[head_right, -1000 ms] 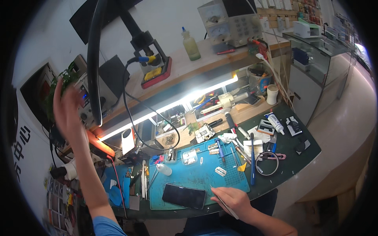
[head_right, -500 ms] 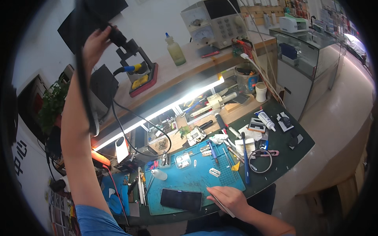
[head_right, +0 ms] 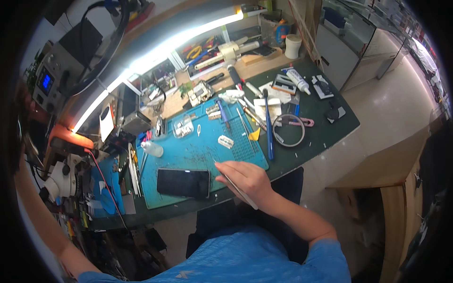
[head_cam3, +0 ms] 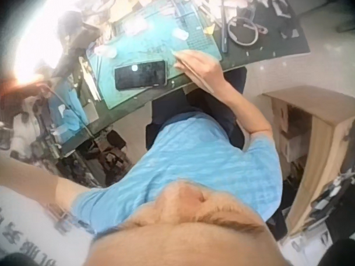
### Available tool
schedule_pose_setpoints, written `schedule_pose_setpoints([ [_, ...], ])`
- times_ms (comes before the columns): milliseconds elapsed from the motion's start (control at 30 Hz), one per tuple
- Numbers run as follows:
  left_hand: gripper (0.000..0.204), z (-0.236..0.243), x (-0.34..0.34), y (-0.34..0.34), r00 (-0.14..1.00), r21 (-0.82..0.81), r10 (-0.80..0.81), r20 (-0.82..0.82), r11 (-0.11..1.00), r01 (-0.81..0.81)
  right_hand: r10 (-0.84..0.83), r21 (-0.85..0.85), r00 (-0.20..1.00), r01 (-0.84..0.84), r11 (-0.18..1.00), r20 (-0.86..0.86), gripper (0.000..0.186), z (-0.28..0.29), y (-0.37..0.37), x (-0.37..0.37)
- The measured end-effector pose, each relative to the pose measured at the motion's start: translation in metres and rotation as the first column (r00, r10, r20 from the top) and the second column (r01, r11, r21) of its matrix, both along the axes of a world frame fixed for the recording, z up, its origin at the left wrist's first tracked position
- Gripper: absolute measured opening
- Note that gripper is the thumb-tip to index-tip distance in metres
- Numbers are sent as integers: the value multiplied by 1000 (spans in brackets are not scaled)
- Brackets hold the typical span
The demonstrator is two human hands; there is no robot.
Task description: The person uses a hot air gun and tweezers to work on a smartphone placed on a blue mat. They repeatedly apply liquid from a bottle to the device's edge while heating and manipulating small components.
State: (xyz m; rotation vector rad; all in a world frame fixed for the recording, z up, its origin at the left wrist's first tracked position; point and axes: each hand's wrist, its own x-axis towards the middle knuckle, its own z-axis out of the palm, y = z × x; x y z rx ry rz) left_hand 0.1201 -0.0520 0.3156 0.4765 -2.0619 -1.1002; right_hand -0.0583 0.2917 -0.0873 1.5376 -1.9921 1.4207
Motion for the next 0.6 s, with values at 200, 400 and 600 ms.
schedule_pose_setpoints([
  [200,42,-138,12,34,872,372,-263,-413,825,425,-13,26,1000,13,1000,-8,35,-5,3,-4],
  [400,41,-261,-68,137,746,350,-107,-657,833,429,106,44,985,-113,993,140,39,0,5,-5],
  [600,65,-349,-94,146,729,70,-185,-659,950,304,140,157,967,-176,972,212,43,17,3,-9],
])
